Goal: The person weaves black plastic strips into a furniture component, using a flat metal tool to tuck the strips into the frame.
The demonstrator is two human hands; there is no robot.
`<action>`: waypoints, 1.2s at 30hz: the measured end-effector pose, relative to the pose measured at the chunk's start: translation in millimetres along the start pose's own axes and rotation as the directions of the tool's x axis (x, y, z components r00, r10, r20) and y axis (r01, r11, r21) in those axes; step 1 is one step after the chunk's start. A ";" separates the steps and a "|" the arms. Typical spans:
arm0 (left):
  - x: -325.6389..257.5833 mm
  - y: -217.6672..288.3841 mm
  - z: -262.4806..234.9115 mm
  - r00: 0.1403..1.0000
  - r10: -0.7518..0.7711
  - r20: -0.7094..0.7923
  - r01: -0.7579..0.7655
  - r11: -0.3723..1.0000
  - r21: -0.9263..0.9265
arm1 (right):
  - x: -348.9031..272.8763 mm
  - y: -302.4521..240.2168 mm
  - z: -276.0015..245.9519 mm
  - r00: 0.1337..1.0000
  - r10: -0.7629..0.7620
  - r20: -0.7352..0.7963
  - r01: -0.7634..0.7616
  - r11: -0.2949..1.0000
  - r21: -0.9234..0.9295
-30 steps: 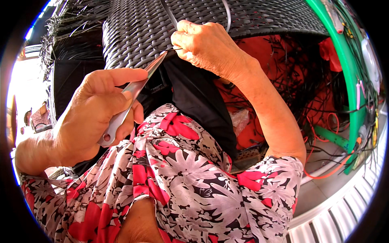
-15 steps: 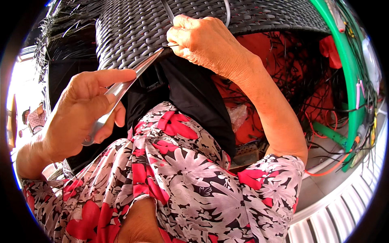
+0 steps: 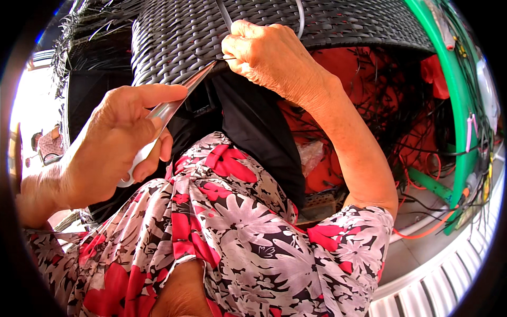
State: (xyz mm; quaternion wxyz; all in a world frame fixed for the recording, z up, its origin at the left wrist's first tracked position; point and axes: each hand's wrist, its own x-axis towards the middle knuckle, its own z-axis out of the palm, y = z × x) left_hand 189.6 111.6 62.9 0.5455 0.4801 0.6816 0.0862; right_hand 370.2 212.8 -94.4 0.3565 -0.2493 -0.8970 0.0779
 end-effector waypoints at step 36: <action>106.5 -41.8 -91.5 0.820 0.171 0.546 -0.130 0.985 -0.113 | -13.5 -51.5 -66.5 0.758 0.621 0.201 -0.650 0.694 0.309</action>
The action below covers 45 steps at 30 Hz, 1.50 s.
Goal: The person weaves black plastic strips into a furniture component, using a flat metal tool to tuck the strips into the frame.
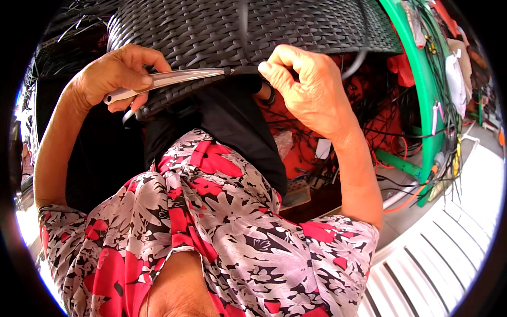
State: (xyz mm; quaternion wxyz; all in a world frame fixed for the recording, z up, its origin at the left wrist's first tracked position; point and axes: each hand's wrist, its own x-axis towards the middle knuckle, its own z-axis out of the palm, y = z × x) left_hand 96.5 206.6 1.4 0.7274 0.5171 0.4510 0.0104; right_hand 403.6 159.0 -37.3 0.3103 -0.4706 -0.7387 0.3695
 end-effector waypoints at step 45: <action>-24.5 -18.9 53.3 0.930 0.226 -0.291 -0.254 0.965 -0.062 | 13.8 -35.1 25.7 0.966 0.259 -0.026 -0.258 0.940 -0.223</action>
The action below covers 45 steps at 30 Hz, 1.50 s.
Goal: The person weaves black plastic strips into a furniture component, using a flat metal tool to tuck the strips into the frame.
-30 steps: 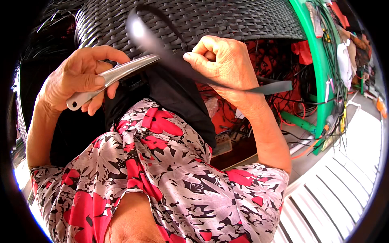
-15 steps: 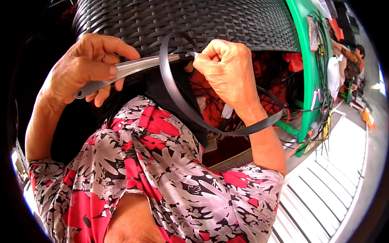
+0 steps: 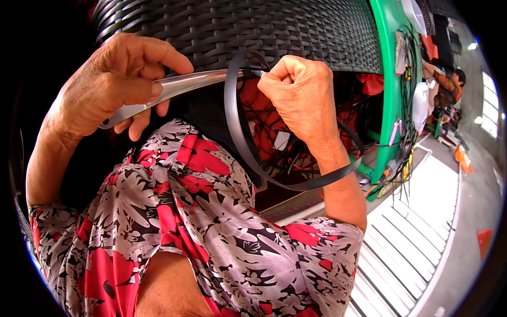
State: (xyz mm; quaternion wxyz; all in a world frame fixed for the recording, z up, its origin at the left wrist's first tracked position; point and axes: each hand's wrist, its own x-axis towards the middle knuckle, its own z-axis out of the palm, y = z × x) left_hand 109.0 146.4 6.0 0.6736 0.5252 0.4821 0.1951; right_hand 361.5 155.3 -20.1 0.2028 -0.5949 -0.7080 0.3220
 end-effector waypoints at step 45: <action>0.7 -6.3 -5.2 0.999 0.039 -0.031 -0.036 0.995 0.090 | 21.4 -0.1 -2.8 0.945 -0.230 0.230 0.287 0.924 -0.253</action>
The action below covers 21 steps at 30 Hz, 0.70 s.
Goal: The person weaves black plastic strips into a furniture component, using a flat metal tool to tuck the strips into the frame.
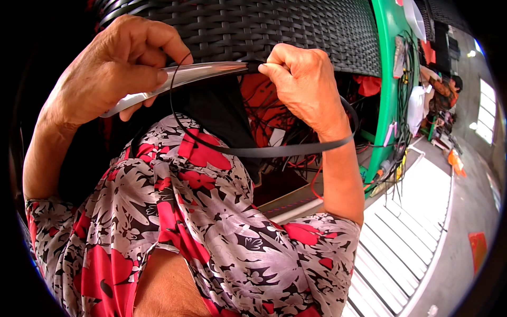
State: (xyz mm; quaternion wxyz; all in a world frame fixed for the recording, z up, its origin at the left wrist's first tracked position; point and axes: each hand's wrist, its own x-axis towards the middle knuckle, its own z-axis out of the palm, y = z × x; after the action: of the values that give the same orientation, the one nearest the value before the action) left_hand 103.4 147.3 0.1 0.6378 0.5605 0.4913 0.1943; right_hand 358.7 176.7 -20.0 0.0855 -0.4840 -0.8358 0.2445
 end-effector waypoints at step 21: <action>-1.6 -2.4 1.6 0.997 0.005 -0.076 -0.006 1.000 -0.012 | -6.6 12.5 1.0 0.988 0.151 0.039 -0.156 0.960 0.234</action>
State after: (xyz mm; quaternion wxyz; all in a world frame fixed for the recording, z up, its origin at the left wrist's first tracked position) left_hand 103.3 144.4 -1.5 0.6216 0.5500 0.5123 0.2204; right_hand 371.4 175.9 -26.4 0.1146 -0.5311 -0.7617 0.3530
